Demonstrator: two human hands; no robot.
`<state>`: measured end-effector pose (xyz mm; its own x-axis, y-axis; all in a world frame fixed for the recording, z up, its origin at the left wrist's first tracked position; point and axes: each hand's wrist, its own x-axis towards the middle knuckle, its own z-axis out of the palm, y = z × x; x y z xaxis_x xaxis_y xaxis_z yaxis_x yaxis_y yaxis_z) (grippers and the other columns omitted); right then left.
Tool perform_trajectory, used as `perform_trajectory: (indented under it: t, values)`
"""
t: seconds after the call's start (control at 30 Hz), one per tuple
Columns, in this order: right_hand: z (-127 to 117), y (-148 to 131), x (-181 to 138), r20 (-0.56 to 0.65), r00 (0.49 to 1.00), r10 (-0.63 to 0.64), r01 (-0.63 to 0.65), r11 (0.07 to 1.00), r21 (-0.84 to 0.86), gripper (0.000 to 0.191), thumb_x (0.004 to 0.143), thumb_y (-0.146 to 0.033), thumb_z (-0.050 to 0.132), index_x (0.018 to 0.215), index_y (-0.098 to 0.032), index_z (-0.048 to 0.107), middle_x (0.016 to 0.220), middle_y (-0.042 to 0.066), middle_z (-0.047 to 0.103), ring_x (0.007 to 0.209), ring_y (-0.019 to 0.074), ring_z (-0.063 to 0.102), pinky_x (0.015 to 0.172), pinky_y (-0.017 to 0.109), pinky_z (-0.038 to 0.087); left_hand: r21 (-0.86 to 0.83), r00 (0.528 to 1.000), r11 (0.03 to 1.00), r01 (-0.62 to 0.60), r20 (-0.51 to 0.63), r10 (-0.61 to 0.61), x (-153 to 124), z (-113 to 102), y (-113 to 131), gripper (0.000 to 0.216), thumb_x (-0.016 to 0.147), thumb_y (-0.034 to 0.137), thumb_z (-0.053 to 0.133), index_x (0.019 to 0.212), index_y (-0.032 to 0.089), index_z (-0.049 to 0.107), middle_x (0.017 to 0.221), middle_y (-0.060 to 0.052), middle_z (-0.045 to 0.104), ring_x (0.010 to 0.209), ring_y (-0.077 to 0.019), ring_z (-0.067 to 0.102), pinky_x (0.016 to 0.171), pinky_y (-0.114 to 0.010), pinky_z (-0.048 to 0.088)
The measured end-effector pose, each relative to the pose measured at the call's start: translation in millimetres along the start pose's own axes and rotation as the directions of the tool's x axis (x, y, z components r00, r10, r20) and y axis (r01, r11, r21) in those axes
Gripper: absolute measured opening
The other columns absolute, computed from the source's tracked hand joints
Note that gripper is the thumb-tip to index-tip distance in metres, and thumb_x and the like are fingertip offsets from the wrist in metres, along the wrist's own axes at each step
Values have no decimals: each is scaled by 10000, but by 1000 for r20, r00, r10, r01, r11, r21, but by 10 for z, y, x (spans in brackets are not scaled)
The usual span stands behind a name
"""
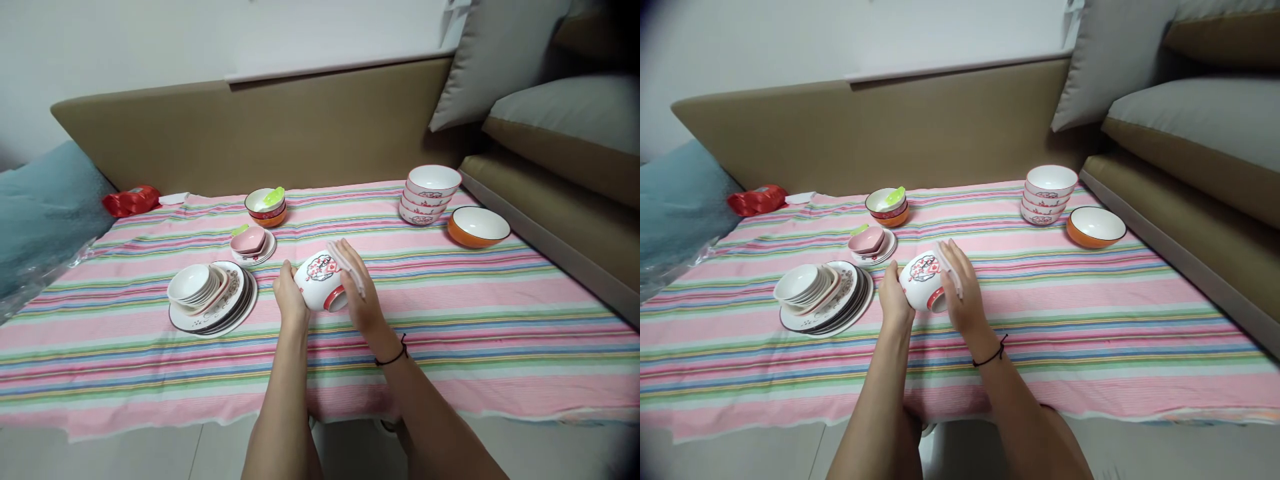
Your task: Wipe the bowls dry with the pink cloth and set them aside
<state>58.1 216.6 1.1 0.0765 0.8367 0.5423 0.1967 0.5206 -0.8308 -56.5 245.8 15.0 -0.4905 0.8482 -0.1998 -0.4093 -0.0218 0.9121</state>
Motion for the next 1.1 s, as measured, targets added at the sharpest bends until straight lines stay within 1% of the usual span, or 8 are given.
perform_trajectory:
  t: [0.13,0.23,0.43,0.57,0.67,0.87,1.0,1.1]
  values:
    - [-25,-122,-22,235,945,-230,294,908,-297,523,924,-251,400,1445,-280,373,1521,14,369,1431,241,272,1199,554,151,107,1000,994,-13,22,11,-26,0,-1,438,820,362,517,472,210,299,426,68,273,374,-67,277,385,-219,233]
    - [-20,-103,-3,235,944,-231,300,897,-324,516,930,-251,384,1445,-286,369,1506,15,392,1418,235,300,1198,551,158,102,1000,995,-15,24,13,-34,4,-19,432,809,367,524,471,212,305,427,66,282,380,-71,284,390,-225,246]
    - [-51,38,33,96,994,58,-62,997,40,489,975,-404,342,1456,-316,343,1542,-29,329,1440,211,253,1206,472,197,50,1000,998,-24,12,23,-21,9,-25,431,791,367,538,475,211,289,439,70,268,398,-71,274,402,-218,264]
    - [-91,63,60,198,942,270,-332,836,437,576,950,-552,328,1480,-333,277,1548,-44,317,1431,206,286,1199,444,236,-50,999,998,-29,-22,28,11,2,-9,426,787,320,536,474,206,271,441,78,231,391,-57,233,394,-202,225]
    - [-110,67,74,268,922,278,-380,779,499,621,927,-596,353,1480,-324,280,1526,-32,362,1424,210,304,1191,450,256,-22,999,1000,-17,-38,16,30,-5,3,421,804,305,519,463,200,296,427,74,244,383,-56,236,386,-200,203]
    - [-133,110,54,252,940,229,-309,885,347,596,953,-529,343,1499,-317,230,1554,-37,301,1418,236,314,1192,463,256,68,998,998,-6,-57,10,23,2,3,418,821,340,497,464,206,327,421,62,289,391,-75,279,392,-212,247]
    - [-114,57,7,269,960,80,-81,997,-5,515,978,-431,319,1480,-320,288,1593,-52,180,1478,252,112,1207,523,125,199,999,979,-51,17,49,-27,11,-17,449,838,379,474,451,212,319,412,52,303,389,-81,278,397,-227,246]
    - [-63,-38,-44,290,956,-45,132,949,-287,499,968,-361,347,1463,-298,335,1583,-22,226,1479,278,70,1182,590,62,248,994,964,-92,84,73,-70,18,-27,455,847,385,462,451,213,317,403,51,298,384,-83,282,406,-232,250]
